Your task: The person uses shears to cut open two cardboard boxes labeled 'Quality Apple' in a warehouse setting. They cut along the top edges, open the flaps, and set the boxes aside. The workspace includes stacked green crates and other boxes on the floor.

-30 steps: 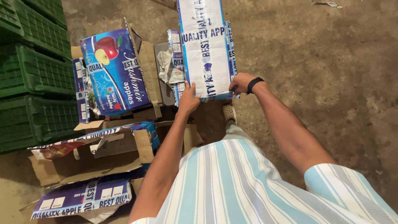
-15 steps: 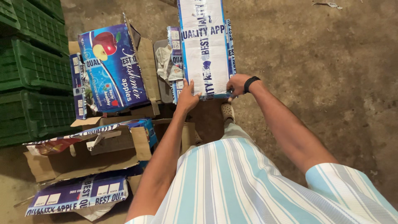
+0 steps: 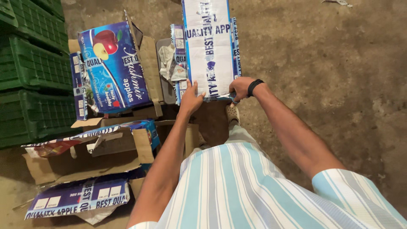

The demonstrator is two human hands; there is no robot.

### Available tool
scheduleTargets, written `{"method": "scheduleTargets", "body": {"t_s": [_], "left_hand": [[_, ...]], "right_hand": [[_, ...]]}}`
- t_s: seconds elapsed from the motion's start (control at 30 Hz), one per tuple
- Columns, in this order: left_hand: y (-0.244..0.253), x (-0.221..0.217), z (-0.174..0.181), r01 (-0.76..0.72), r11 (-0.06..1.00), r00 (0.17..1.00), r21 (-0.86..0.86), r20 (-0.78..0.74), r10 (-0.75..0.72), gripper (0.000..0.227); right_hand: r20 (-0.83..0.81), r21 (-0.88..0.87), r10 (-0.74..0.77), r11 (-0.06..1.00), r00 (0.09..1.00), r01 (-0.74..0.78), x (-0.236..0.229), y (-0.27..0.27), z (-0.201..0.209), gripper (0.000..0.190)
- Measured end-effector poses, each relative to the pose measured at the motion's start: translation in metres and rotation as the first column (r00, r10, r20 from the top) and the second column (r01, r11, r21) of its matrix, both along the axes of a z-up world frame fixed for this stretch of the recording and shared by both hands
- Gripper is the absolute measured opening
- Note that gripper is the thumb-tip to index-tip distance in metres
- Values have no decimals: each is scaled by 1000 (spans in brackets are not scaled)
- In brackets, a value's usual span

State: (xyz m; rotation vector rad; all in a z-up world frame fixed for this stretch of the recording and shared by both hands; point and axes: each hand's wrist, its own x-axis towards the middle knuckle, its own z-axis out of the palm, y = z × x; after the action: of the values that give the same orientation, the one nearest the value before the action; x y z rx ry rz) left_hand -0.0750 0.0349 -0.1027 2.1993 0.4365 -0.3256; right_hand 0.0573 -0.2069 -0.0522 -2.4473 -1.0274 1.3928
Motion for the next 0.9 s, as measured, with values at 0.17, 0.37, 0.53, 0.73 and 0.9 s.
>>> {"method": "scheduleTargets", "body": {"t_s": [0.17,0.37,0.53,0.73,0.9], "left_hand": [[6,-2,-1,-6,1000,1000,-5,-16,6,75],[8,-1,-2,-5,999,999,-37,-40,4,71],[5,0,-3,20,999,999,37,-47,-18,75],[10,2,1,23,999,998,44,-60,-21,76],[12,2,1,16,999,996,50,-94,-11,76]], "right_hand": [[101,130,67,988,993,-80,13,2,-9,21],[7,-15,117,993,993,-117,15,8,-4,18],[75,-14,204,979,976,-204,11,22,-8,23],[32,-37,87,996,996,-86,16,15,-28,18],[26,26,75,997,997,-76,10,12,-33,28]]}}
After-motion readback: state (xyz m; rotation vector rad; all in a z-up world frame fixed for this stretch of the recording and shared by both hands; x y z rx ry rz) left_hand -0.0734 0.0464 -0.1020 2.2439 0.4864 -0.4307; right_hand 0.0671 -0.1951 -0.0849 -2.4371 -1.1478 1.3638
